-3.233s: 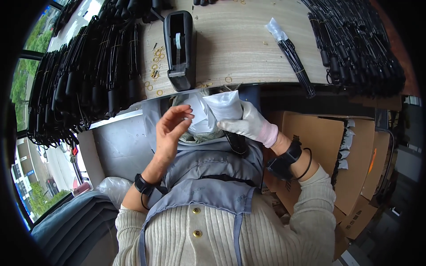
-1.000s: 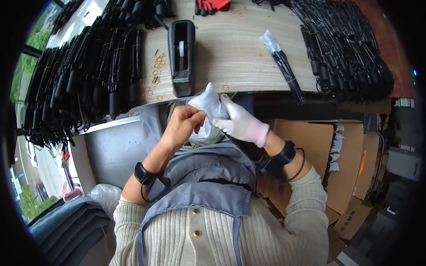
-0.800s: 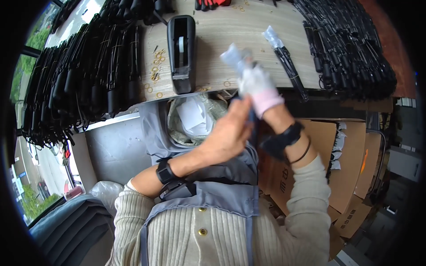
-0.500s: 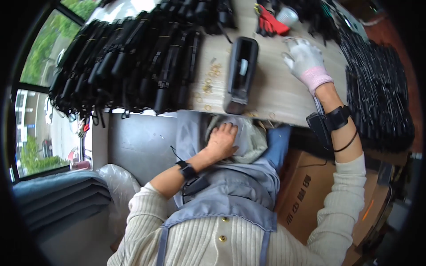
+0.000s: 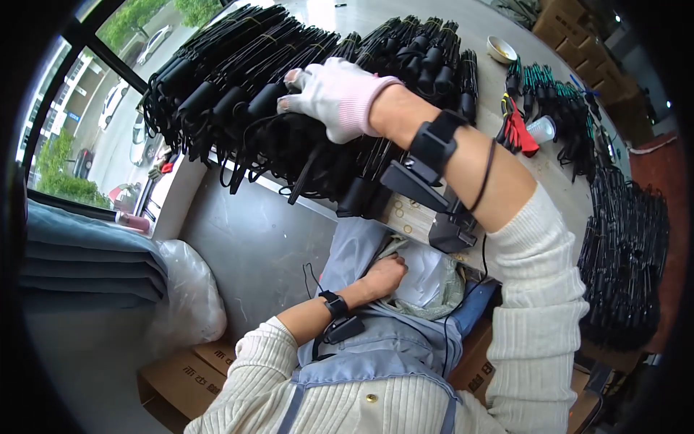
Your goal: Wrapping the tops of black metal tripod-like parts with white foam protective sleeves and placing them into cardboard boxes.
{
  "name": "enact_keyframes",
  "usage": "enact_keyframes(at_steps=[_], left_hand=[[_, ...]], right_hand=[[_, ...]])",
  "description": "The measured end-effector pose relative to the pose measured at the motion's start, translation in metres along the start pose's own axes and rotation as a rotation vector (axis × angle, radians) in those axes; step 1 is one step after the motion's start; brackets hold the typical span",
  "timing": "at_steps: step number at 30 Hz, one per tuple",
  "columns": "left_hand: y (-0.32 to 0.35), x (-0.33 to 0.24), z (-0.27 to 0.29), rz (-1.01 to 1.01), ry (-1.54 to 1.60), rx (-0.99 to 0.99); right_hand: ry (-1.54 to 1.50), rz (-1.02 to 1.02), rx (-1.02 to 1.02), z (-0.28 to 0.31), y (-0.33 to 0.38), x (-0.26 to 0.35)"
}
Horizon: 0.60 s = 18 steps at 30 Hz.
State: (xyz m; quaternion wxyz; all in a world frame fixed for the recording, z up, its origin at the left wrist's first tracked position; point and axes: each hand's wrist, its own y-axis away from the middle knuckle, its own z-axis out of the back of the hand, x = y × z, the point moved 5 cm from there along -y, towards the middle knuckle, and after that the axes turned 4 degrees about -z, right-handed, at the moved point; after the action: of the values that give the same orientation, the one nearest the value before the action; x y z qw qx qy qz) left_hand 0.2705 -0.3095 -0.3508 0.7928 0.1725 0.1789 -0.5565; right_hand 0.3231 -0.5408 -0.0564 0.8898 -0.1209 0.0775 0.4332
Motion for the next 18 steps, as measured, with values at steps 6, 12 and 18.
enact_keyframes(at_steps=[6,12,18], left_hand=[[0.003,0.019,0.042,0.364,1.215,-0.520],[0.042,0.006,0.098,0.310,1.991,-0.695],[0.037,-0.023,0.121,0.380,1.913,-0.770]], right_hand=[[-0.336,-0.073,-0.300,0.029,0.038,-0.077],[-0.497,-0.494,-0.651,0.097,0.135,-0.055],[-0.750,-0.804,-0.880,0.173,0.372,-0.037]])
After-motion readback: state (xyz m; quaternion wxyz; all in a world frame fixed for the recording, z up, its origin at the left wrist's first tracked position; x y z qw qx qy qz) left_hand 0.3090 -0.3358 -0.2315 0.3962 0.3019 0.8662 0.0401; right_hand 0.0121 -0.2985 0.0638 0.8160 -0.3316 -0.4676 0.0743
